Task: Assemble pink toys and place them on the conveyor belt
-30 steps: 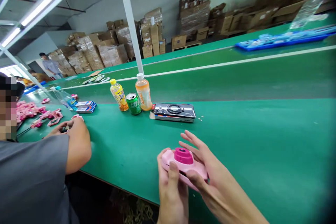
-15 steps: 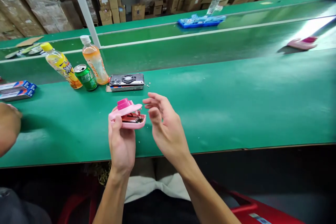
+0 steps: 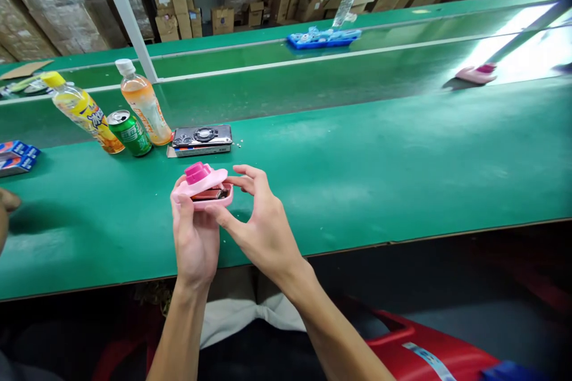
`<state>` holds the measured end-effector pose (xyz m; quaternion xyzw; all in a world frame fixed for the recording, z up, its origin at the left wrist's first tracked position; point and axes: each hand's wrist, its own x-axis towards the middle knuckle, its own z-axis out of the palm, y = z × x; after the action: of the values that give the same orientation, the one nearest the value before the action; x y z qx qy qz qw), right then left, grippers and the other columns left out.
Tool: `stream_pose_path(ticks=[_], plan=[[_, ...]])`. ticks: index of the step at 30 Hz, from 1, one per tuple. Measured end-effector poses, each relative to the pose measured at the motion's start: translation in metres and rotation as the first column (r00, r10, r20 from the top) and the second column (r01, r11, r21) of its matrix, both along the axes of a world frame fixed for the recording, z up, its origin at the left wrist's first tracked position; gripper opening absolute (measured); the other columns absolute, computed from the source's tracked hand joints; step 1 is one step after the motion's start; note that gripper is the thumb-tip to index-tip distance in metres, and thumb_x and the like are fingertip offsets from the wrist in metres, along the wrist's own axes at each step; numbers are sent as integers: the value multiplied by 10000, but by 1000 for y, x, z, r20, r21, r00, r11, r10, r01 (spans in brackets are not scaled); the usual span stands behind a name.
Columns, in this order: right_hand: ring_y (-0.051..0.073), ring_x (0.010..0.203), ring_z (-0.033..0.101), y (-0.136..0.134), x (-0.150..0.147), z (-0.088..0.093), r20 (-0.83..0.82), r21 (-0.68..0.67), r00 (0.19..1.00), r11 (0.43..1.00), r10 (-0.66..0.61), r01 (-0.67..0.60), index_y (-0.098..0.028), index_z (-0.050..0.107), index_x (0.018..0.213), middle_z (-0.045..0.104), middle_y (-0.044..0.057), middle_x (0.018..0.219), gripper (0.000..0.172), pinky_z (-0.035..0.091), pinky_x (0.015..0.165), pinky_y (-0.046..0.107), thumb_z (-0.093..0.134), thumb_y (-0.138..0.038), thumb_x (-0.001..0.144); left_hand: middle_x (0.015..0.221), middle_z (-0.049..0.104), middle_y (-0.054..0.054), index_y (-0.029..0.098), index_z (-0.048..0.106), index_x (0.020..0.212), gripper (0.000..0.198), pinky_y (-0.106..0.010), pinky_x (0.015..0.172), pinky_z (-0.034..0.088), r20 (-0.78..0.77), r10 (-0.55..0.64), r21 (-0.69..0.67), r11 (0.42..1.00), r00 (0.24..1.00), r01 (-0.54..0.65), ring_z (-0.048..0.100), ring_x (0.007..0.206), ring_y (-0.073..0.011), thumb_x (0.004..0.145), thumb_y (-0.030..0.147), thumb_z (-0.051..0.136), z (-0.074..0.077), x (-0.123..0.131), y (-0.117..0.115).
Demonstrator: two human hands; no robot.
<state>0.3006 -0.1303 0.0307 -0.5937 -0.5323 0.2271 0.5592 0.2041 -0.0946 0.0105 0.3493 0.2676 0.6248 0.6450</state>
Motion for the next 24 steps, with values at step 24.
stream_pose_path(ticks=[24], plan=[[181,812,741,-7,4,-31,-542,389,835,851,-97,352,-219,636,918,725,16,788,248,648,732,352,527,-410,1033,1071,711,-62,230,612,1032,239,-485,1012,547,44,62,-25,998,997,-61,705,1039,-237,958,457,614,-15,2,16]])
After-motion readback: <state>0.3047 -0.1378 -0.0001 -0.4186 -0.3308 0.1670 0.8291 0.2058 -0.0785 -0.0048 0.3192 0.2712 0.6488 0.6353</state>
